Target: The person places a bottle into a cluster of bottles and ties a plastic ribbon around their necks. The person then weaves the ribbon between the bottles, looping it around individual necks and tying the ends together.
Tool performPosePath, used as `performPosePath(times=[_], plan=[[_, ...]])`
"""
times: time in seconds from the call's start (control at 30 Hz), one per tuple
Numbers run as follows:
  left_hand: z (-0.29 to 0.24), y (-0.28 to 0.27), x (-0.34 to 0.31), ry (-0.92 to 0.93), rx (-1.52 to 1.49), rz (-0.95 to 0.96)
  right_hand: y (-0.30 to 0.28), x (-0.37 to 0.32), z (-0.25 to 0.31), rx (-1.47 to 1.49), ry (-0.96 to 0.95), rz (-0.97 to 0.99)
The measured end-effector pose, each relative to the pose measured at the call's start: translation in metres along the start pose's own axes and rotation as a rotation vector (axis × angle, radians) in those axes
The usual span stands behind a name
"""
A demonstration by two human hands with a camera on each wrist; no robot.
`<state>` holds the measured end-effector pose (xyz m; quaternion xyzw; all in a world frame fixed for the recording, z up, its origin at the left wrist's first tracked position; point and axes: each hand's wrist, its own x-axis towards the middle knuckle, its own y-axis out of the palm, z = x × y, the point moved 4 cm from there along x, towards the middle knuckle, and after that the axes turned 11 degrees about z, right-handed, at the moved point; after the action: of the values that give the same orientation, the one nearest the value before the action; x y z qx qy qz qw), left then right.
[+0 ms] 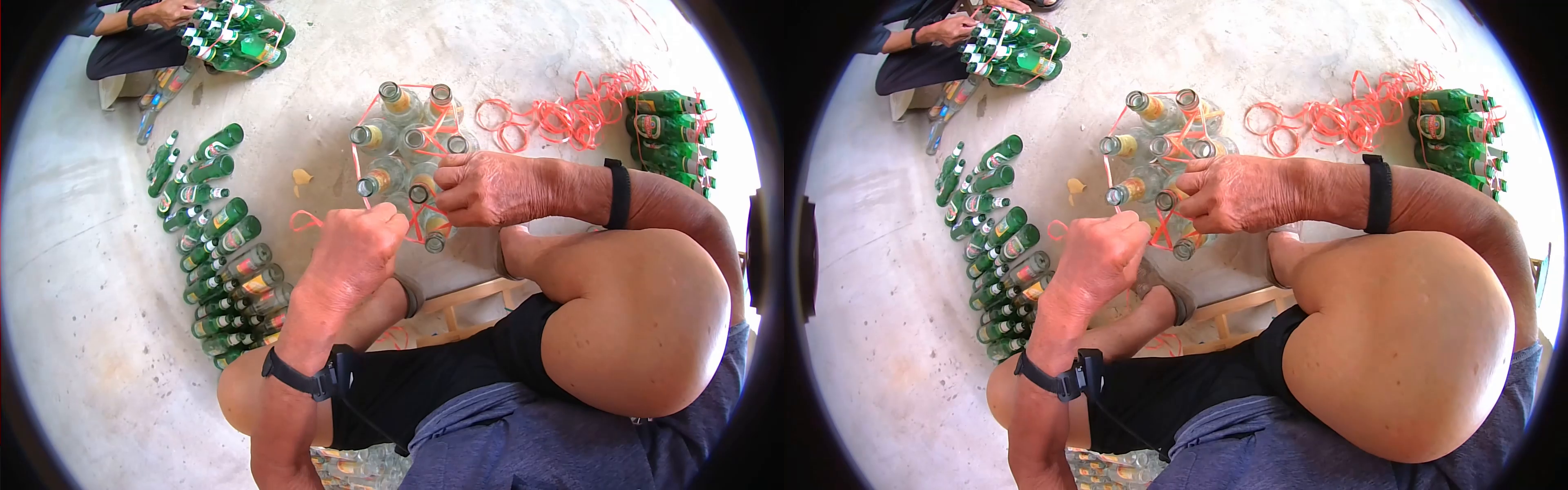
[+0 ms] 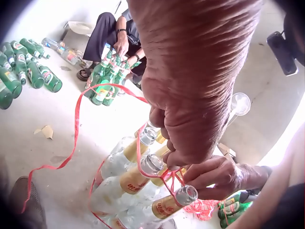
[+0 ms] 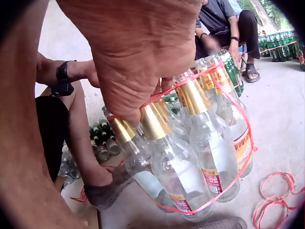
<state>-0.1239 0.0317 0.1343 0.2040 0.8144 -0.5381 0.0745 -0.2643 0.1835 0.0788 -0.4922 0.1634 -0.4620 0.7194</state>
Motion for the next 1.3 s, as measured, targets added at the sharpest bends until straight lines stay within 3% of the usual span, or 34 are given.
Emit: performPosePath(times=[0.17, 0.37, 0.57, 1.3], plan=[[0.009, 0.008, 0.006, -0.069, -0.060, 0.046, 0.002, -0.004, 0.001, 0.027, 0.032, 0.020], [0.022, 0.019, 0.012, -0.161, -0.289, -0.028, 0.002, -0.006, 0.002, 0.020, 0.059, 0.047], [0.026, 0.020, 0.021, -0.390, -0.384, 0.082, -0.001, -0.007, 0.002, 0.041, 0.065, 0.047], [0.030, 0.029, 0.019, -0.453, -0.397, -0.047, -0.002, -0.010, 0.007, -0.023, 0.139, -0.030]])
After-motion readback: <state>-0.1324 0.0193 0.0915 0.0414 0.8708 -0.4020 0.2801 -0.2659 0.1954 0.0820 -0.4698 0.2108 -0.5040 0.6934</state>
